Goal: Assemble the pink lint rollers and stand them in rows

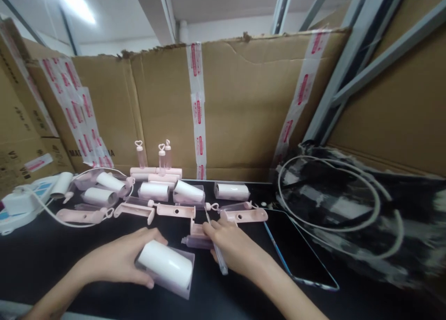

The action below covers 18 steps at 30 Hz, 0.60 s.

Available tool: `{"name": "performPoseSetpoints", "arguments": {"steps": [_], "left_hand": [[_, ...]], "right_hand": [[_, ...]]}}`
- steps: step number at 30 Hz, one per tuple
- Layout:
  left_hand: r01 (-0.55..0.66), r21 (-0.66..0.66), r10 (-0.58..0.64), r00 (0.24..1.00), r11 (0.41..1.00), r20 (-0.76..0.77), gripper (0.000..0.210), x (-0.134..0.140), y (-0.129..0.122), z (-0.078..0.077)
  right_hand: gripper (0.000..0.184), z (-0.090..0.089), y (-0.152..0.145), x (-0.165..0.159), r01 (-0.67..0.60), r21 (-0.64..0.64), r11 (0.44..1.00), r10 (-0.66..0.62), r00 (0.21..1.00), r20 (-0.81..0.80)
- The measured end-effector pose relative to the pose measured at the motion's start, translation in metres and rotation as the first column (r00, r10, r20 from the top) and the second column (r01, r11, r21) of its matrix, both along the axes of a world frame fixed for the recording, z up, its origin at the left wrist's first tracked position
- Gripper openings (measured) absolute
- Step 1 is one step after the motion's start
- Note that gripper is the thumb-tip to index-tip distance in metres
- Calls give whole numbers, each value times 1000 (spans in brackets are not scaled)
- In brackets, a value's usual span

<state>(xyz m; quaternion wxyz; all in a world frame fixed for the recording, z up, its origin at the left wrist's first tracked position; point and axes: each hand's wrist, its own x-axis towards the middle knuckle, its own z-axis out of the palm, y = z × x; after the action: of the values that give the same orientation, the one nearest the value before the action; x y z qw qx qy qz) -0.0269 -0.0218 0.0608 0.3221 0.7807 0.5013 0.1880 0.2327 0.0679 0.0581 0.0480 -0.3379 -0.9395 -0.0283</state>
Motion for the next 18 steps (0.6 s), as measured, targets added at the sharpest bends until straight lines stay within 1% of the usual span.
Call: {"name": "performPoseSetpoints", "arguments": {"steps": [3, 5, 7, 8, 10, 11, 13, 15, 18], "left_hand": [[-73, -14, 73, 996, 997, 41, 50, -26, -19, -2], [-196, -12, 196, 977, 981, 80, 55, -51, -34, -8], [-374, -8, 372, 920, 927, 121, 65, -79, -51, -17], [-444, -2, 440, 887, 896, 138, 65, -92, -60, -21], [-538, 8, 530, 833, 843, 157, 60, -118, -78, -29], [-568, 15, 558, 813, 823, 168, 57, -129, -86, -31], [-622, 31, 605, 771, 782, 200, 56, -148, -100, -34], [-671, 61, 643, 729, 739, 234, 56, -165, -112, -35], [-710, 129, 672, 700, 692, 243, 56, -186, -123, -38]], "right_hand": [[23, 1, -8, -5, -37, -8, 999, 37, 999, 3], [21, -4, -16, -14, -87, 20, 996, 87, 996, -6], [24, -14, -23, -27, -139, 99, 985, 141, 990, -14], [26, -19, -26, -34, -171, 141, 975, 175, 984, -20], [29, -28, -30, -48, -231, 197, 953, 243, 969, -39], [28, -31, -31, -55, -254, 204, 945, 270, 961, -54], [26, -33, -30, -68, -281, 176, 944, 301, 948, -102], [25, -30, -27, -83, -307, 103, 946, 321, 930, -179], [22, -22, -26, -118, -403, 15, 915, 387, 866, -317]]}}
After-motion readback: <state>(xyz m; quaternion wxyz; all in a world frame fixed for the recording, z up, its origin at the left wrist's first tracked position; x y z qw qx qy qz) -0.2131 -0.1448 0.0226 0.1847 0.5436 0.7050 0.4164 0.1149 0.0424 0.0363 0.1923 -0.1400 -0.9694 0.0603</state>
